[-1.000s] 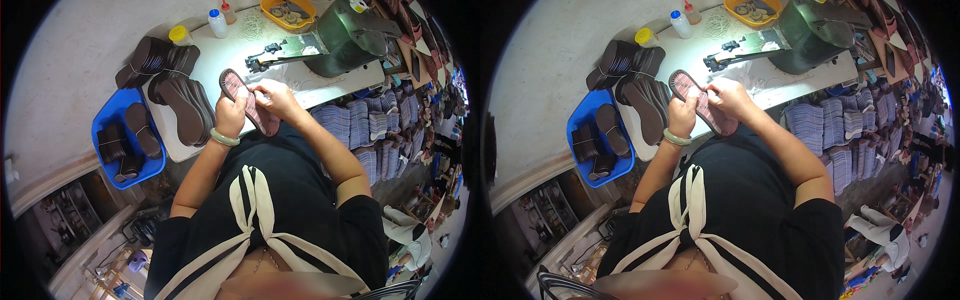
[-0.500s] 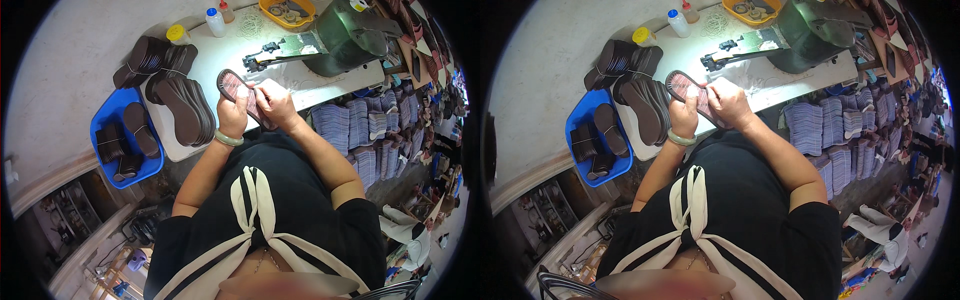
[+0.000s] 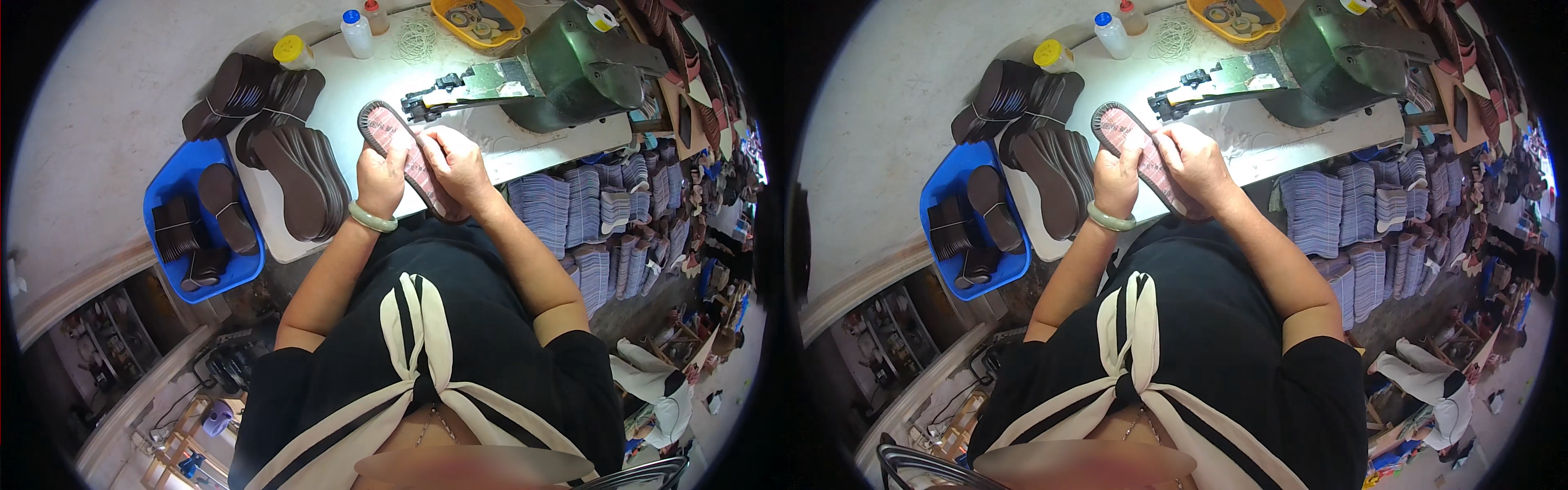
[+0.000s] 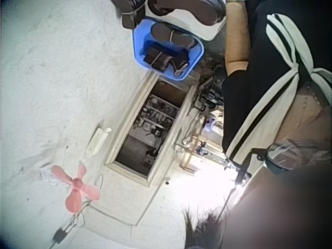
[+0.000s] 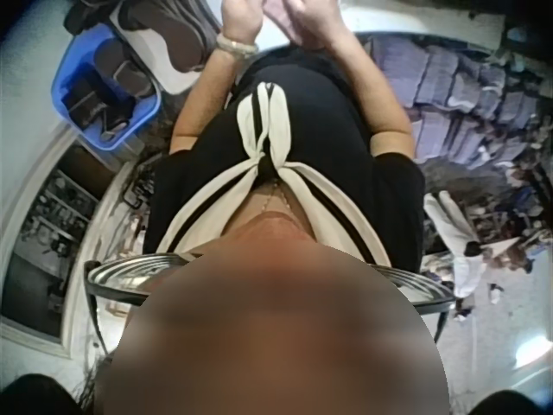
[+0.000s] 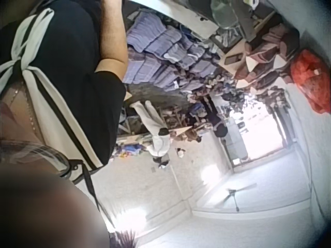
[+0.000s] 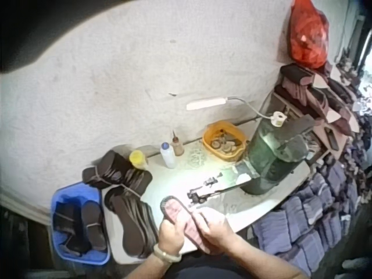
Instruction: Manually aligning and stacking shoe soles and insoles at a workstation in a factory.
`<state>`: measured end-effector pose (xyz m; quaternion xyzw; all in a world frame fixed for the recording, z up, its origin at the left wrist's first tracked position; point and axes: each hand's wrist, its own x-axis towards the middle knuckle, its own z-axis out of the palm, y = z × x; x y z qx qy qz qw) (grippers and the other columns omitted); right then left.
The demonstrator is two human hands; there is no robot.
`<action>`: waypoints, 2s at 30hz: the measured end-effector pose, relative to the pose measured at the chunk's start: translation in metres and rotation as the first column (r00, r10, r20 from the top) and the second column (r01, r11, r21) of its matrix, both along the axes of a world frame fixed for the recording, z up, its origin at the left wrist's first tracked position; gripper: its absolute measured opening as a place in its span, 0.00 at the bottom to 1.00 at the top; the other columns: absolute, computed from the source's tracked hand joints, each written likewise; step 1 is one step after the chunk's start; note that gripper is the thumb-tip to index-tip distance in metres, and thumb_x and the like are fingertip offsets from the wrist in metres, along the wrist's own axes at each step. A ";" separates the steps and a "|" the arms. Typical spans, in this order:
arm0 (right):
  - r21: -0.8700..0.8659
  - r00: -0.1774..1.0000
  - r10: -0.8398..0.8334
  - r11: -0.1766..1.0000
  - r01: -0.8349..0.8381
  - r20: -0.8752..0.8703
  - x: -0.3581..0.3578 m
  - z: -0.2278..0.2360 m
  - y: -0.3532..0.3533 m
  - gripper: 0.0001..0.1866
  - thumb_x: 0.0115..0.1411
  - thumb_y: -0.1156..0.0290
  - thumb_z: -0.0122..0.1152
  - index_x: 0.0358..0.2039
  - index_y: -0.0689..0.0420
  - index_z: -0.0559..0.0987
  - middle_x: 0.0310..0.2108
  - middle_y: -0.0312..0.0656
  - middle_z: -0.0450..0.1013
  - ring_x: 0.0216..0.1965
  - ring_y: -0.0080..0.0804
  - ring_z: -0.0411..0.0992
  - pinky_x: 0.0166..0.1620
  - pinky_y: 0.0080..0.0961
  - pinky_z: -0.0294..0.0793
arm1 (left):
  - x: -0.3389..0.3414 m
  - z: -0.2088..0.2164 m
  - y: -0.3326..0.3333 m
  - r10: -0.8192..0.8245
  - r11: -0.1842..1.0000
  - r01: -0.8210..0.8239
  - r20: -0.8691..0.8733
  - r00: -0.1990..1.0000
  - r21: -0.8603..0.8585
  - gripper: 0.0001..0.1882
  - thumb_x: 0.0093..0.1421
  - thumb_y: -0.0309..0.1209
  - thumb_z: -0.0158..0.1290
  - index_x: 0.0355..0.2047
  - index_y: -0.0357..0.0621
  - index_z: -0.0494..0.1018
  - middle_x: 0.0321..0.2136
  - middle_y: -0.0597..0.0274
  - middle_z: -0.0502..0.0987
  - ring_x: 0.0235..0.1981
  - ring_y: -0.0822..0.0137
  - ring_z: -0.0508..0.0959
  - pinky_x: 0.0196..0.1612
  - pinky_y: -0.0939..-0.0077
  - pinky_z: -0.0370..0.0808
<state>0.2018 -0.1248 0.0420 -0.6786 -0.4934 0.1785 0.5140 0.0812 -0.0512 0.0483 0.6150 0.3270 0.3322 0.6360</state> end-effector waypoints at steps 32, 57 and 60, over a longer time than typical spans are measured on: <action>-0.287 0.929 0.086 0.958 0.023 0.359 0.041 -0.012 0.004 0.38 0.42 0.45 0.69 0.52 0.49 0.74 0.28 0.41 0.68 0.25 0.37 0.71 0.30 0.30 0.73 | 0.073 -0.081 0.068 0.278 0.925 -0.196 -0.228 0.933 0.325 0.21 0.53 0.36 0.56 0.43 0.34 0.73 0.48 0.46 0.68 0.50 0.50 0.68 0.55 0.61 0.63; 0.116 0.985 -0.161 0.979 0.167 -0.060 0.036 -0.018 0.021 0.05 0.55 0.79 0.59 0.32 0.65 0.79 0.26 0.39 0.76 0.26 0.22 0.72 0.33 0.18 0.72 | 0.065 -0.020 0.023 0.287 0.953 -0.291 0.064 0.956 0.087 0.08 0.60 0.26 0.51 0.38 0.33 0.72 0.31 0.60 0.78 0.32 0.72 0.76 0.38 0.77 0.73; 0.162 0.976 -0.169 0.976 0.146 0.136 0.037 -0.017 0.023 0.05 0.52 0.80 0.60 0.31 0.64 0.80 0.25 0.44 0.75 0.25 0.32 0.74 0.32 0.21 0.73 | 0.066 -0.025 0.024 0.333 0.939 -0.334 0.032 0.942 0.076 0.08 0.59 0.25 0.51 0.37 0.32 0.71 0.31 0.60 0.78 0.32 0.71 0.76 0.37 0.77 0.73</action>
